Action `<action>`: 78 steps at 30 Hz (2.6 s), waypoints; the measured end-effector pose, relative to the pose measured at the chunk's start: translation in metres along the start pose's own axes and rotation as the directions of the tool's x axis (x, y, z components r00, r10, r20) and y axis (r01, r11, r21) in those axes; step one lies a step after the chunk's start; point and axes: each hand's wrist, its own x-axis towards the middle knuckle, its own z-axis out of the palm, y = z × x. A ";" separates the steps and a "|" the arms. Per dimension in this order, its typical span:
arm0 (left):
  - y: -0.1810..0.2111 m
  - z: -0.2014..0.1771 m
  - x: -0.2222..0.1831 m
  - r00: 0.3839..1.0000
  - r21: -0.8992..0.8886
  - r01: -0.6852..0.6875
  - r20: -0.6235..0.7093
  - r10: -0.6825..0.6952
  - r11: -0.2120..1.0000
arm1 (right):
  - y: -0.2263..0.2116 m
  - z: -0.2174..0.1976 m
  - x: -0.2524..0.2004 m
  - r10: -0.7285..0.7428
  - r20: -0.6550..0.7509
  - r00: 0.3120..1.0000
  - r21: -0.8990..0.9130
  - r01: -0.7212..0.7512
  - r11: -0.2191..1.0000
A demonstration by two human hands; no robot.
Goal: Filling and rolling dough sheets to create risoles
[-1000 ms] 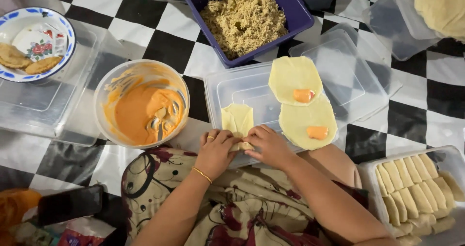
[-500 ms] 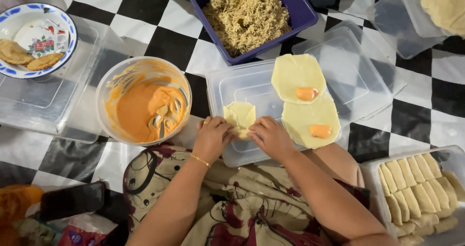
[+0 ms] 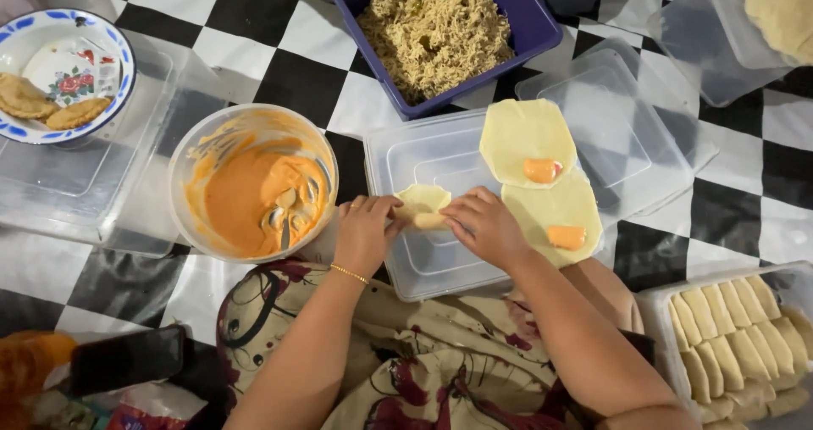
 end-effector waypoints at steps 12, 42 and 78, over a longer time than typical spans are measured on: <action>0.001 -0.001 0.009 0.978 0.149 -0.207 0.070 0.198 0.967 | 0.005 -0.002 0.014 0.002 0.160 0.987 -0.116 0.016 0.993; 0.017 -0.016 0.031 0.937 -0.557 0.205 0.349 0.003 0.805 | -0.009 -0.007 0.044 0.381 -0.144 0.913 0.498 -0.266 0.826; 0.169 -0.081 -0.012 0.963 -0.941 0.266 0.266 0.029 -0.209 | -0.095 -0.092 -0.019 0.368 -0.094 0.925 0.411 -0.301 0.860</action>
